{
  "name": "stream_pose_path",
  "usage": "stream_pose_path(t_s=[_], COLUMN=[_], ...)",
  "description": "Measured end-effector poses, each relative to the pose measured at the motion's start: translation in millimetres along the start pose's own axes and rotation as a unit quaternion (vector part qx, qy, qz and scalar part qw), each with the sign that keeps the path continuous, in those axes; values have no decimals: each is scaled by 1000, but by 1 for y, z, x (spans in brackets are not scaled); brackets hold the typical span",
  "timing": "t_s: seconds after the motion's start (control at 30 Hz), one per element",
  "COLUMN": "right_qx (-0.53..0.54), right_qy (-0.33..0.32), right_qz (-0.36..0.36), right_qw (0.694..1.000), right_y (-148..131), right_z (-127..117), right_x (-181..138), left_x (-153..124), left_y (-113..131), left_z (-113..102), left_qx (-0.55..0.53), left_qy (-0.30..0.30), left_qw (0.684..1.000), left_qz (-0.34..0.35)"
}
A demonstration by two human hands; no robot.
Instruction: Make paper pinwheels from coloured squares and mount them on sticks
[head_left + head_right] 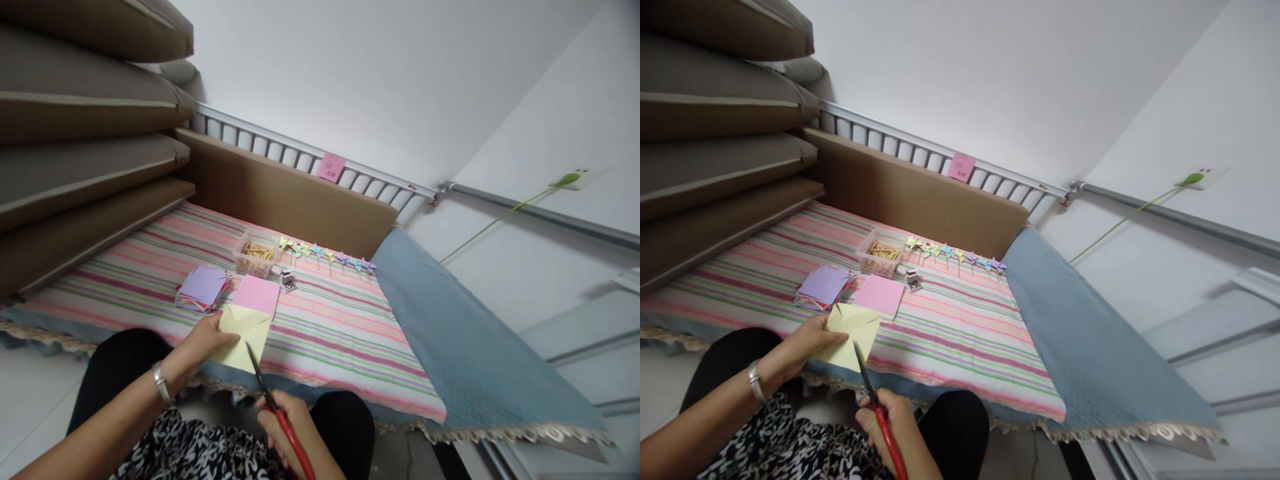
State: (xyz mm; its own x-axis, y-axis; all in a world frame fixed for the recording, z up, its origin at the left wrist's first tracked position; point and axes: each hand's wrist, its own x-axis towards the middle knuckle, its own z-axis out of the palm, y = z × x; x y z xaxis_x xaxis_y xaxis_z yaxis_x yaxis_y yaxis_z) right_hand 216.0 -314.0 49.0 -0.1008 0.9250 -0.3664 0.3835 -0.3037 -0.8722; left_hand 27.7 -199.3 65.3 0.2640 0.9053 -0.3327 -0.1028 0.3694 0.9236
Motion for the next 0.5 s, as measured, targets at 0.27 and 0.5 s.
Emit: stream_pose_path(t_s=[0.27,0.5], right_qx=[-3,-15], right_qy=[11,25], right_qz=[-1,-5], right_qw=[1000,1000], right_y=[3,6], right_z=[3,4], right_x=[1,4], left_x=[1,3], left_y=[-1,-1], left_z=[0,-1], left_qx=[12,22], left_qy=[2,2], left_qw=[1000,1000], left_qz=[-2,3])
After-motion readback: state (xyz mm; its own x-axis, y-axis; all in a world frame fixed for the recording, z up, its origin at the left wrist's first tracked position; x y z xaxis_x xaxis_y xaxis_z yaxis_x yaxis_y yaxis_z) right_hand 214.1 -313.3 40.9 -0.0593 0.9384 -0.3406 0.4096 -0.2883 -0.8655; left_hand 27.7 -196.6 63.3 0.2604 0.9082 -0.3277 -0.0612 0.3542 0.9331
